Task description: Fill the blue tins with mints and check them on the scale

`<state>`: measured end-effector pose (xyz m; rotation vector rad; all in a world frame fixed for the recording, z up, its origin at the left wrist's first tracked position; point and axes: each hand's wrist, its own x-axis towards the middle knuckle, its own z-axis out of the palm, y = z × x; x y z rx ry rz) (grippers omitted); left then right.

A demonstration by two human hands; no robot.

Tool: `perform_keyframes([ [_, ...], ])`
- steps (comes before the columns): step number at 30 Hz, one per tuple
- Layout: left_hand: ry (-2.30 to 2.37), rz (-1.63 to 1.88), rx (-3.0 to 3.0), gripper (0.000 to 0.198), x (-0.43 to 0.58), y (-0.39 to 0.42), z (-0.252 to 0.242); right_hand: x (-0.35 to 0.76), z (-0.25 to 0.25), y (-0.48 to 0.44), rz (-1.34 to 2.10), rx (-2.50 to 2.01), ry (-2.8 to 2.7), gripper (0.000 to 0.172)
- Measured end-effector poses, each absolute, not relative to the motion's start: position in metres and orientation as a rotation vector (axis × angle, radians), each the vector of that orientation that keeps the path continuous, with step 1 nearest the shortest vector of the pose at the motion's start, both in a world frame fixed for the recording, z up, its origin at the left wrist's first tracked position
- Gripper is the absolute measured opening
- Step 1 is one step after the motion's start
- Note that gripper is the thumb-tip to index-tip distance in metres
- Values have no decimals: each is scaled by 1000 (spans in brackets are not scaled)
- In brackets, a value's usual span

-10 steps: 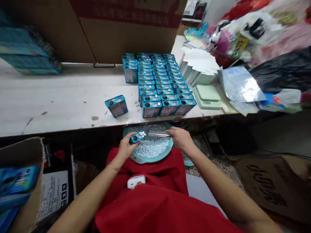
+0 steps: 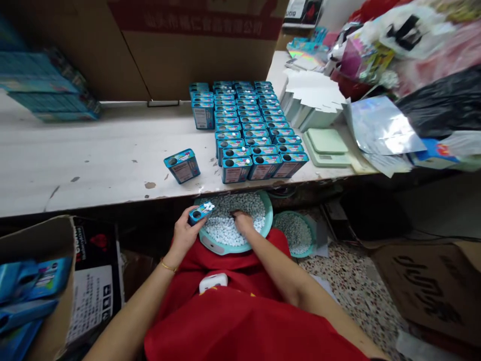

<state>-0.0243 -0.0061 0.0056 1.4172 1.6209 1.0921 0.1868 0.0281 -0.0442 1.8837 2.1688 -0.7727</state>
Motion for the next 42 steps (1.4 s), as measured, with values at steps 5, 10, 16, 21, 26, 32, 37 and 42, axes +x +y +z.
perform_keyframes([
  [5, 1655, 1130, 1360, 47, -35, -12, 3, 195, -56, 30, -919, 2013, 2217, 37],
  [10, 1653, 1155, 1360, 47, -30, -10, 1, 233, -19, 31, -1017, 2041, 2410, 33],
  [16, 1616, 1089, 1446, 41, -5, -8, 2, 238, 62, 28, -900, 1829, 2622, 34],
  [21, 1632, 994, 1579, 40, 10, -11, -4, 215, 109, 25, -511, 1606, 2515, 35],
  [26, 1617, 976, 1628, 39, 12, -12, -12, 188, 135, 20, -324, 1470, 2465, 31],
  [32, 1603, 1038, 1582, 39, 8, -12, -10, 191, 147, 16, -237, 1454, 2500, 28],
  [37, 1555, 1115, 1518, 38, -6, -14, -7, 245, 92, 20, -325, 1684, 2360, 33],
  [42, 1541, 1134, 1468, 40, -16, -15, -7, 230, -1, 20, -650, 1904, 2164, 34],
])
